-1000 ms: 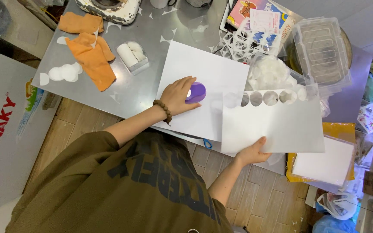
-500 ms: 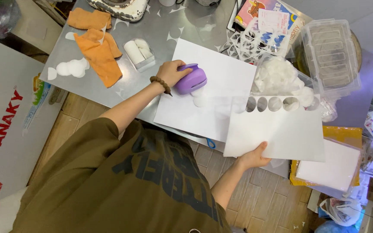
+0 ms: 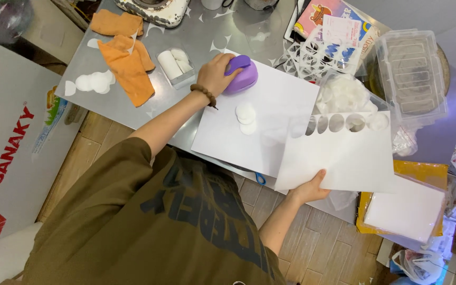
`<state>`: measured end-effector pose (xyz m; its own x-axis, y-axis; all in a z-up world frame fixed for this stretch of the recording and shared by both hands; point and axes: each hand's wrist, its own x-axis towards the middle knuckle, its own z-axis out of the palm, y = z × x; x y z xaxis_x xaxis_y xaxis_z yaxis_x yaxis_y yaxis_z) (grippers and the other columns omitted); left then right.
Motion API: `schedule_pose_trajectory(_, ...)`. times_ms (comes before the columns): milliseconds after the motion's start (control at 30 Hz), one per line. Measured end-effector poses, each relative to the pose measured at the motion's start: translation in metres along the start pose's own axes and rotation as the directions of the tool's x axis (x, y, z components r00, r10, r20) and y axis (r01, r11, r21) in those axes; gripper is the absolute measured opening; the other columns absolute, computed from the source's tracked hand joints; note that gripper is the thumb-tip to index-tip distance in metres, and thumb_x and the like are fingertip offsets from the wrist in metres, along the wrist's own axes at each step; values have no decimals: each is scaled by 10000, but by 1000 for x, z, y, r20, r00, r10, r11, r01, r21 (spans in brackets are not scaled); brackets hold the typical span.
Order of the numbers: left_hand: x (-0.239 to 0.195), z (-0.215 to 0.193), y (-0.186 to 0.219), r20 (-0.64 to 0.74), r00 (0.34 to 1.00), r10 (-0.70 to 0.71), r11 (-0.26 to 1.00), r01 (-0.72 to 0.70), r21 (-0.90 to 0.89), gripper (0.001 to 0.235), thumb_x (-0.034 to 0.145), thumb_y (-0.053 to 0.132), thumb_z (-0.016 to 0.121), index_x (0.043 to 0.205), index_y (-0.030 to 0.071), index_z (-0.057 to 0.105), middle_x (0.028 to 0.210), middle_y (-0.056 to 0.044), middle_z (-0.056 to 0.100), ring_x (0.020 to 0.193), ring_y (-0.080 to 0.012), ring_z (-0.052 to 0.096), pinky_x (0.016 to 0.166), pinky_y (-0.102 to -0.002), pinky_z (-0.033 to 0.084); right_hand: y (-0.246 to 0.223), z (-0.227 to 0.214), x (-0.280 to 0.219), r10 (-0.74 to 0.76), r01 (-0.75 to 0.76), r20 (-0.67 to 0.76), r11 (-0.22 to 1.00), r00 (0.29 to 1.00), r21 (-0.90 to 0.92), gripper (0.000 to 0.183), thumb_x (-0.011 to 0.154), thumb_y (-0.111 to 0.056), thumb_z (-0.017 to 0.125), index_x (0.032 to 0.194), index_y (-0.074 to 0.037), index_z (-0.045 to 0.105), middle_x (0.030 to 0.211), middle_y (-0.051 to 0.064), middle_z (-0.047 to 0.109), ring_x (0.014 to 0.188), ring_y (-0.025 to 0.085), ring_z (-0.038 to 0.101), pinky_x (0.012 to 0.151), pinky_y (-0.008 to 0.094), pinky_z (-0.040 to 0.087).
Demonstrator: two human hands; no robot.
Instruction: Using a manual circle punch tool and scissors to cut out multiple circular shapes from white sheets of paper.
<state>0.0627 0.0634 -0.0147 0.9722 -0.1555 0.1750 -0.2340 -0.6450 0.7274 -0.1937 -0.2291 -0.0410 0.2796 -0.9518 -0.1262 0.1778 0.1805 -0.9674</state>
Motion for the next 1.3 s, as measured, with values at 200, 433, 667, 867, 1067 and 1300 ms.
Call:
schedule_pose_trajectory(200, -15, -35, 61, -140, 702, 698, 686, -601, 410, 755, 572, 490, 817, 1168, 48, 676, 1219, -154, 623, 1118, -340, 620, 903, -459, 514, 32, 15, 3, 33, -50, 156, 993, 987, 105, 321, 992, -39, 608, 1281, 89, 549, 1249, 205, 666, 1020, 274, 715, 864, 390, 644)
schedule_pose_trajectory(433, -69, 52, -4, 295, 771, 564, 786, -611, 95, 440, 789, 263, 843, 1114, 36, 652, 1184, -105, 669, 1086, -293, 636, 914, -406, 533, 27, 23, -7, 22, -53, 217, 989, 976, 137, 309, 1012, -38, 579, 1280, 113, 547, 1247, 217, 663, 1016, 280, 711, 855, 397, 636)
schedule_pose_trajectory(667, -63, 67, -18, 282, 810, 513, 823, -558, 106, 321, 825, 205, 789, 1091, 60, 685, 1050, -83, 717, 990, -274, 677, 829, -391, 556, 28, 22, -6, 30, -48, 204, 995, 979, 83, 310, 1014, -52, 584, 1283, 97, 544, 1242, 210, 660, 1004, 275, 706, 841, 397, 640)
schedule_pose_trajectory(867, -57, 39, -6, 74, 827, 557, 824, -562, 74, 189, 939, 111, 720, 1127, 96, 716, 907, -58, 742, 825, -233, 712, 725, -372, 571, 30, 17, -3, 48, -57, 199, 998, 979, 37, 345, 1019, -59, 593, 1330, 67, 511, 1288, 200, 642, 1057, 273, 701, 882, 388, 649)
schedule_pose_trajectory(1067, -19, -54, -38, -305, 855, 420, 900, -435, 19, 170, 889, 97, 703, 1056, 110, 673, 961, -62, 719, 895, -272, 695, 790, -397, 561, 38, 16, 5, 19, -30, 220, 998, 975, 50, 381, 1015, -36, 605, 1369, 45, 490, 1349, 213, 621, 1112, 294, 695, 929, 400, 645)
schedule_pose_trajectory(1300, 44, -74, -189, -66, 996, 59, 998, -59, -4, 182, 858, 71, 674, 1037, 88, 645, 974, -66, 699, 909, -244, 698, 773, -378, 558, 45, 12, 13, -49, 38, 266, 998, 963, 48, 402, 1028, -26, 619, 1401, 28, 481, 1399, 204, 607, 1162, 288, 683, 981, 410, 636)
